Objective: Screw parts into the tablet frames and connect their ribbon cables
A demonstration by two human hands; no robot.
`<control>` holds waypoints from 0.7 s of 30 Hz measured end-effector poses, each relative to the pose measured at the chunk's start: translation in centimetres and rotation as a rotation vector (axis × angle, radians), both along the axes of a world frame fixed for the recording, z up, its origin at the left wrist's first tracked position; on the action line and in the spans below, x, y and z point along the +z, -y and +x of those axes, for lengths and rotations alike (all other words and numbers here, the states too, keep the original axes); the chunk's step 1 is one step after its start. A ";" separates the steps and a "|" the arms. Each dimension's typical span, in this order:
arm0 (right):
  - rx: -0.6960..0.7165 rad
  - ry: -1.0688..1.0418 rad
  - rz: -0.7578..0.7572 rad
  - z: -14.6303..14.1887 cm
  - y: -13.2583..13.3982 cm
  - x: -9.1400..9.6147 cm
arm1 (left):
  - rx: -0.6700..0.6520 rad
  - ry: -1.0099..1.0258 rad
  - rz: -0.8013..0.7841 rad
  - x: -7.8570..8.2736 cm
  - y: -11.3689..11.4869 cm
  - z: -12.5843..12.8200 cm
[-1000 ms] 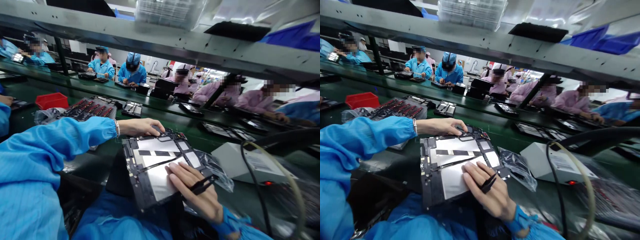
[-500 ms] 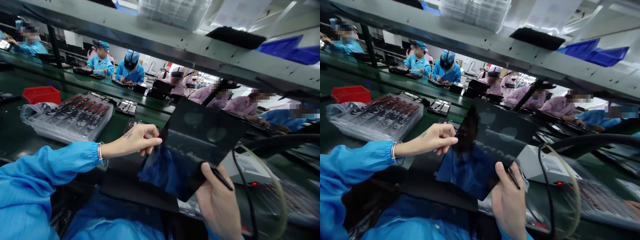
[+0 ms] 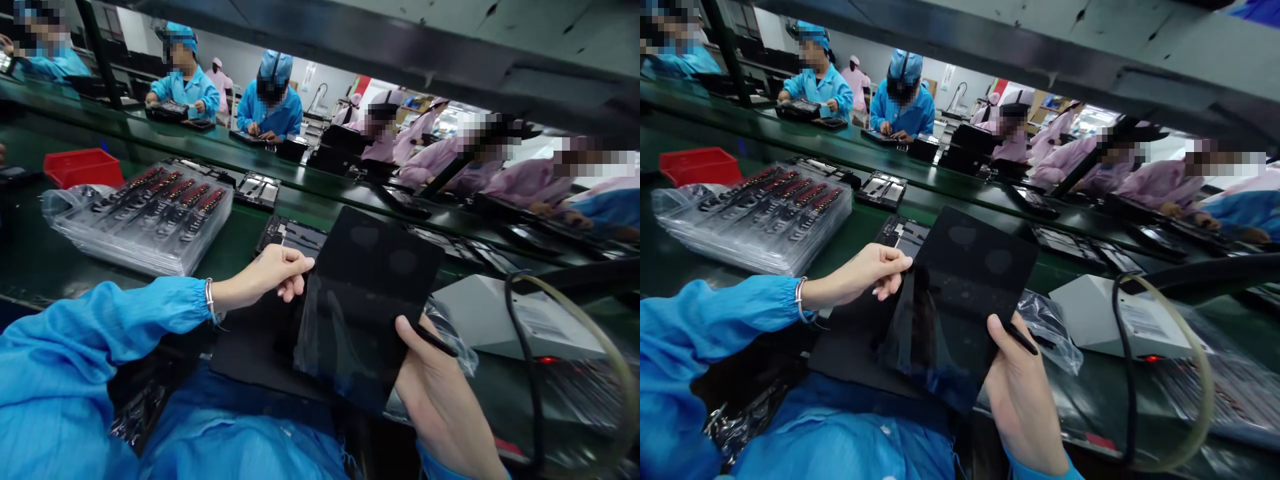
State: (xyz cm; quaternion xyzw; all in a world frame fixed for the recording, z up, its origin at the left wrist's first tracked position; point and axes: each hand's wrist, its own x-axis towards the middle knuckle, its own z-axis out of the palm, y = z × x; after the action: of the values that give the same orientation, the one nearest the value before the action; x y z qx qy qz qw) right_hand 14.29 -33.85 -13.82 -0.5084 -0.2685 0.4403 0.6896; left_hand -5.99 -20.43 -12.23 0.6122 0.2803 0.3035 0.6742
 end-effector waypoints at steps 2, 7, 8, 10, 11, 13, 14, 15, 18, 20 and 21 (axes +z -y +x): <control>0.031 -0.034 -0.021 0.0 -0.2 -0.2 | 0.002 -0.011 -0.011 -0.1 -0.1 0.0; 0.025 -0.088 -0.058 -0.1 -0.2 -0.6 | 0.009 -0.042 -0.012 -0.5 -0.2 0.1; 0.024 -0.089 -0.061 -0.2 -0.2 -0.7 | 0.009 -0.046 -0.012 -0.6 -0.2 0.1; 0.026 -0.081 -0.065 -0.2 -0.2 -0.9 | 0.008 -0.049 -0.008 -0.7 -0.2 0.1; 0.030 -0.071 -0.068 -0.2 -0.3 -1.0 | 0.007 -0.050 -0.005 -0.8 -0.2 0.1; 0.039 -0.029 -0.079 0.0 -0.5 -0.8 | 0.001 -0.048 0.006 -1.0 -0.2 0.0; 0.032 0.020 -0.080 0.1 -0.6 -0.5 | -0.014 -0.040 0.018 -1.0 -0.1 -0.1; -0.002 0.114 -0.068 0.3 -0.5 0.0 | -0.039 -0.024 0.040 -0.9 -0.2 -0.2; -0.245 0.499 0.025 0.6 0.6 2.2 | -0.154 0.048 0.148 -0.2 -0.5 -0.8; -0.308 0.732 0.115 0.0 2.0 3.6 | -0.212 0.053 0.233 0.4 -1.2 -1.0; -0.267 0.806 0.155 -0.5 2.8 4.1 | -0.212 0.039 0.276 0.7 -1.5 -1.1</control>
State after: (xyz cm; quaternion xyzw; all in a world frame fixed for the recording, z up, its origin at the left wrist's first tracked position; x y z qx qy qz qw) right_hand 13.77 -36.68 -9.71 -0.6166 -0.4807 0.0917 0.6167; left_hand -7.06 -18.88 -11.57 0.7192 0.1564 0.2782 0.6172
